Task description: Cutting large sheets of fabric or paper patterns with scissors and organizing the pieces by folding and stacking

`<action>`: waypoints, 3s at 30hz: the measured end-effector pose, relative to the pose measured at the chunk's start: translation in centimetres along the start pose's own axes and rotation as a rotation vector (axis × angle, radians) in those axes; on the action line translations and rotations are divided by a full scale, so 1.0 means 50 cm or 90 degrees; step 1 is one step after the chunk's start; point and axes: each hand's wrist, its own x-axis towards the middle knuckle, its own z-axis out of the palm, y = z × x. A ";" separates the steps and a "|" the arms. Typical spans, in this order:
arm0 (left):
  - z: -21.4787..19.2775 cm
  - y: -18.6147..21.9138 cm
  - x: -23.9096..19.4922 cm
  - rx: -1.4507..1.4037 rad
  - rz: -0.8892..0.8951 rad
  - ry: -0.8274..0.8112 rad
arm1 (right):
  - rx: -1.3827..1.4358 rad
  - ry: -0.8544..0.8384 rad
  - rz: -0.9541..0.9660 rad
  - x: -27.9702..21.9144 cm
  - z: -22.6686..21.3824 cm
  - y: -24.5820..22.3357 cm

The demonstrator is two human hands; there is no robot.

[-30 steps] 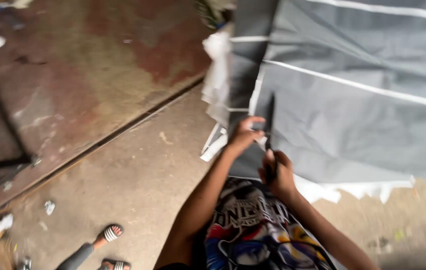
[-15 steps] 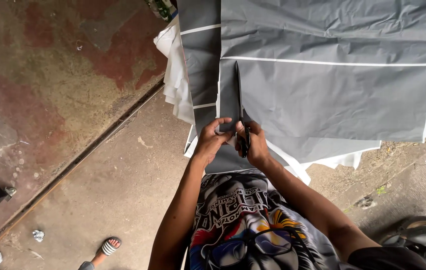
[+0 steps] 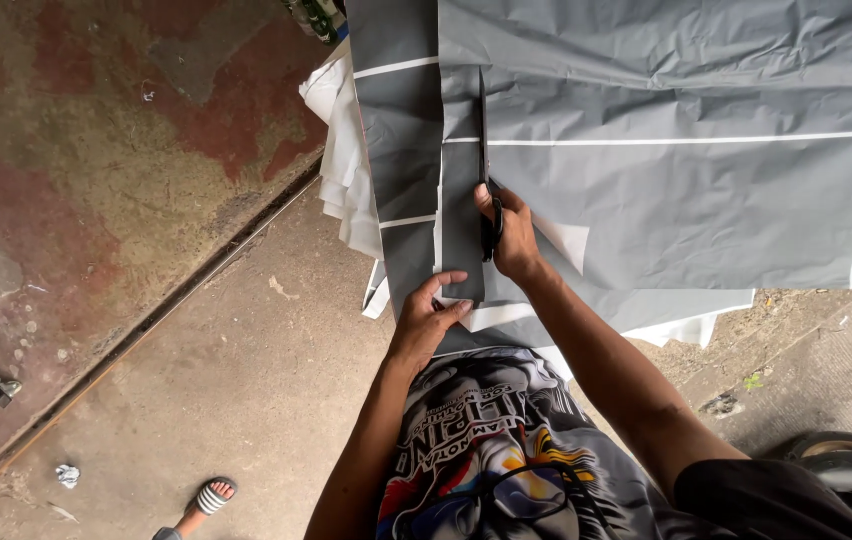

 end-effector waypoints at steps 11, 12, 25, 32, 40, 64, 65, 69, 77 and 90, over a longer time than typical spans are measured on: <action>0.016 0.076 -0.050 0.009 -0.044 0.033 | 0.183 -0.045 0.031 0.019 -0.007 -0.022; 0.014 0.071 -0.056 0.009 -0.044 0.033 | 0.183 -0.046 0.031 0.011 -0.012 -0.035; 0.020 0.265 0.195 0.379 0.176 0.000 | 0.151 -0.092 0.044 -0.076 -0.069 -0.013; 0.060 0.170 0.432 0.366 0.235 0.162 | 0.159 -0.139 0.034 -0.121 -0.093 -0.047; 0.057 0.163 0.352 0.140 0.181 0.084 | 0.146 -0.180 0.023 -0.069 -0.099 -0.050; 0.063 0.207 0.218 0.157 0.050 0.087 | -0.015 -0.209 -0.037 0.272 0.028 -0.238; 0.066 0.220 0.209 0.171 0.041 0.091 | -0.005 -0.210 -0.031 0.290 0.037 -0.252; 0.070 0.239 0.171 0.151 0.036 0.075 | 0.001 -0.238 -0.091 0.377 0.068 -0.277; 0.040 0.122 0.086 0.036 0.081 0.242 | 0.069 -0.333 -0.040 0.686 0.079 -0.071; 0.075 -0.543 -0.370 0.350 -0.379 -0.022 | -0.038 -0.230 -0.052 0.060 -0.354 -0.111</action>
